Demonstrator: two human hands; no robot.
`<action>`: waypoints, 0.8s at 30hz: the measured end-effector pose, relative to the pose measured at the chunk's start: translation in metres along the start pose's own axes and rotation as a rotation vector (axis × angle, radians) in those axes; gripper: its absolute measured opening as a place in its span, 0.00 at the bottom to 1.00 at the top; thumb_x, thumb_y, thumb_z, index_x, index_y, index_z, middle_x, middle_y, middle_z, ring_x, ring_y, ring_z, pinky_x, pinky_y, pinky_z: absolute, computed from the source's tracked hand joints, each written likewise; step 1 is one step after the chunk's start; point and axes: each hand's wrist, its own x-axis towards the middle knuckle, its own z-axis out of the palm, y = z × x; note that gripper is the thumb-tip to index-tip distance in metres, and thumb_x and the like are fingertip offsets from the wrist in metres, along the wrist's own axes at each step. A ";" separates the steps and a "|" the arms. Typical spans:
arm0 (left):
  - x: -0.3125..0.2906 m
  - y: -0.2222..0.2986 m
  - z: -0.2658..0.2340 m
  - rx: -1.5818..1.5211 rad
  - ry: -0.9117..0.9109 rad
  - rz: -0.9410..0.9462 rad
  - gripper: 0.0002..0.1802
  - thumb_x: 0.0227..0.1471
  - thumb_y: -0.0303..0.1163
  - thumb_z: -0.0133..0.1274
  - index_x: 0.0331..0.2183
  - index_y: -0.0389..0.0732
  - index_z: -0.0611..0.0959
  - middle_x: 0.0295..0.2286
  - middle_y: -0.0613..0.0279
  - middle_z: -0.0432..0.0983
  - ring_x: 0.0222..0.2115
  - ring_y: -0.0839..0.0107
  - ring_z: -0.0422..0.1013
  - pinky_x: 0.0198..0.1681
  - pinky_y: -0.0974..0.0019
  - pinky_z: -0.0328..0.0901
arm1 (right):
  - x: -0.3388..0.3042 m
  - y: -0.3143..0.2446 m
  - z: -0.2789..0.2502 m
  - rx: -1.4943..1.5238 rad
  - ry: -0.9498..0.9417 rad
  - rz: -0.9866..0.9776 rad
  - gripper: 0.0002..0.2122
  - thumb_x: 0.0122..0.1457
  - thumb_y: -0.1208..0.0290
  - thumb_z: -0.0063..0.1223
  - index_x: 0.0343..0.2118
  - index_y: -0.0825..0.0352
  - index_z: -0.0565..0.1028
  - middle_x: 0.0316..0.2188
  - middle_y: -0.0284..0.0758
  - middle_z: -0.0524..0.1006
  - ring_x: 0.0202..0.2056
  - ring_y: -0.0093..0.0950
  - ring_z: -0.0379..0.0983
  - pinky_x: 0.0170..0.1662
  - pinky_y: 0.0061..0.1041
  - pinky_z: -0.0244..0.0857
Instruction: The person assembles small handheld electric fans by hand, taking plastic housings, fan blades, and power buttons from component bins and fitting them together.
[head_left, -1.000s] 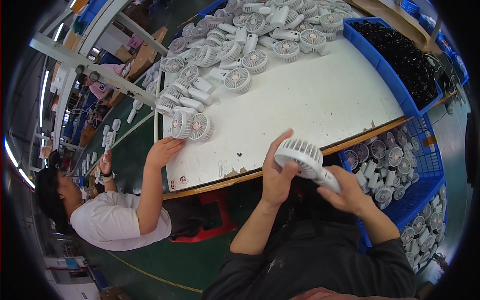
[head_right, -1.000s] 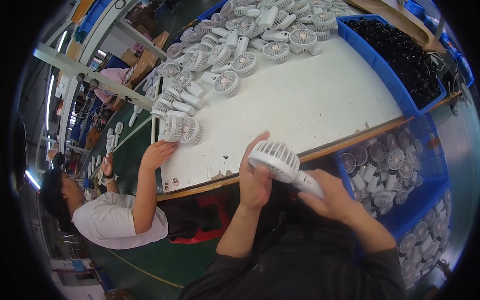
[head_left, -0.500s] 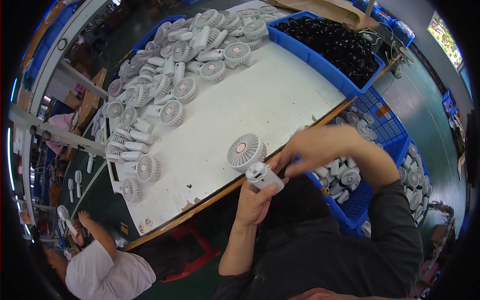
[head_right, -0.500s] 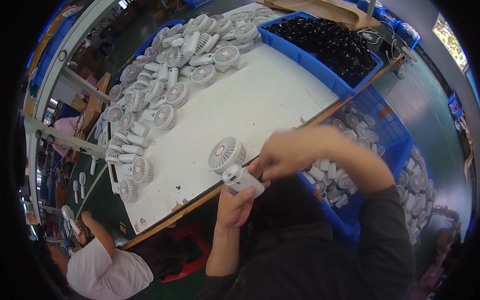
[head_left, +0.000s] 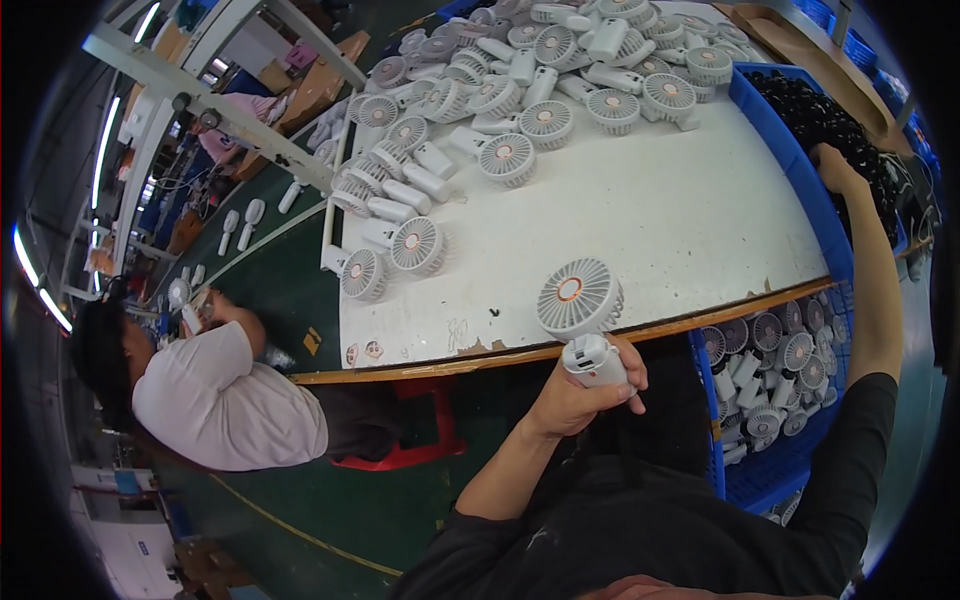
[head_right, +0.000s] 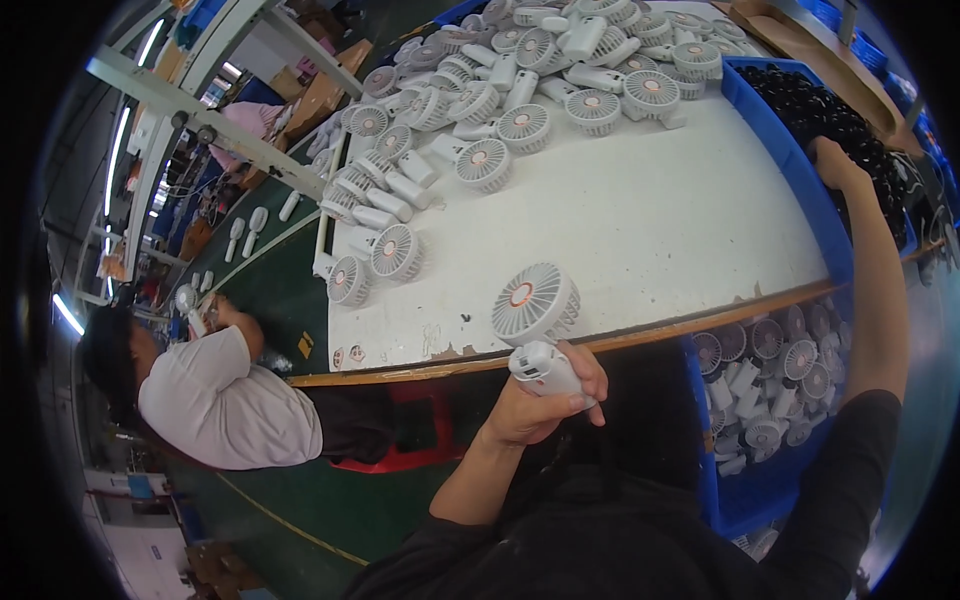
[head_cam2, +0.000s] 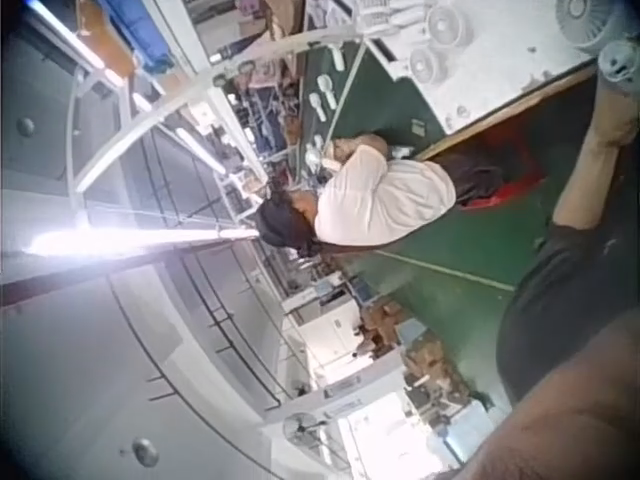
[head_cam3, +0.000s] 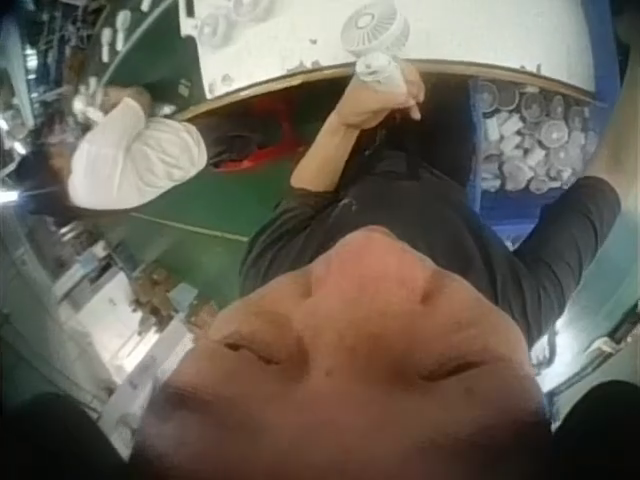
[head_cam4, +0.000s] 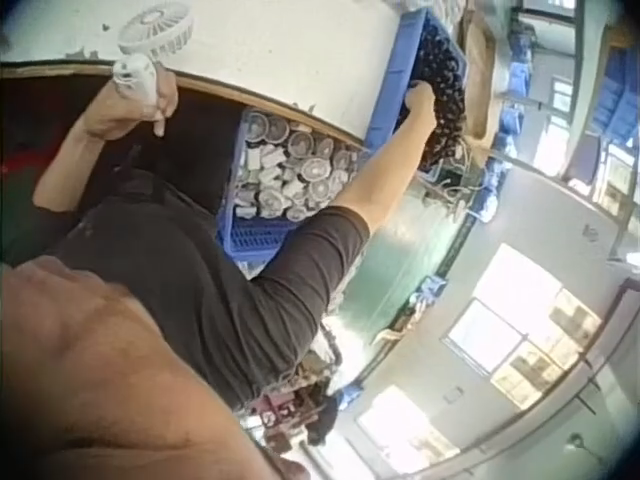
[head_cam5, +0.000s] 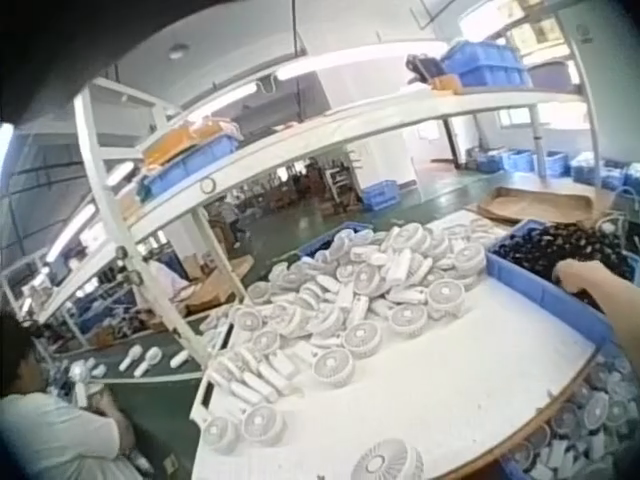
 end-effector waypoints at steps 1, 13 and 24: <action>0.001 0.000 0.000 0.012 0.015 -0.003 0.11 0.46 0.19 0.59 0.35 0.35 0.78 0.31 0.55 0.73 0.35 0.66 0.73 0.30 0.63 0.76 | 0.011 0.015 0.011 -0.044 0.006 -0.002 0.13 0.56 0.74 0.53 0.42 0.75 0.76 0.42 0.51 0.77 0.45 0.44 0.74 0.49 0.33 0.68; -0.007 0.011 -0.003 0.201 0.136 0.025 0.11 0.49 0.21 0.58 0.36 0.37 0.76 0.31 0.59 0.74 0.31 0.71 0.74 0.29 0.69 0.74 | 0.063 0.111 0.025 0.084 0.434 -0.112 0.07 0.46 0.84 0.47 0.30 0.71 0.69 0.26 0.42 0.71 0.32 0.38 0.71 0.40 0.31 0.65; -0.007 0.000 0.003 0.877 0.333 0.271 0.15 0.51 0.28 0.62 0.40 0.35 0.78 0.33 0.64 0.76 0.32 0.77 0.73 0.36 0.71 0.69 | -0.219 -0.256 0.010 0.671 0.280 -0.625 0.15 0.53 0.91 0.46 0.41 0.69 0.73 0.30 0.35 0.72 0.29 0.23 0.68 0.34 0.23 0.65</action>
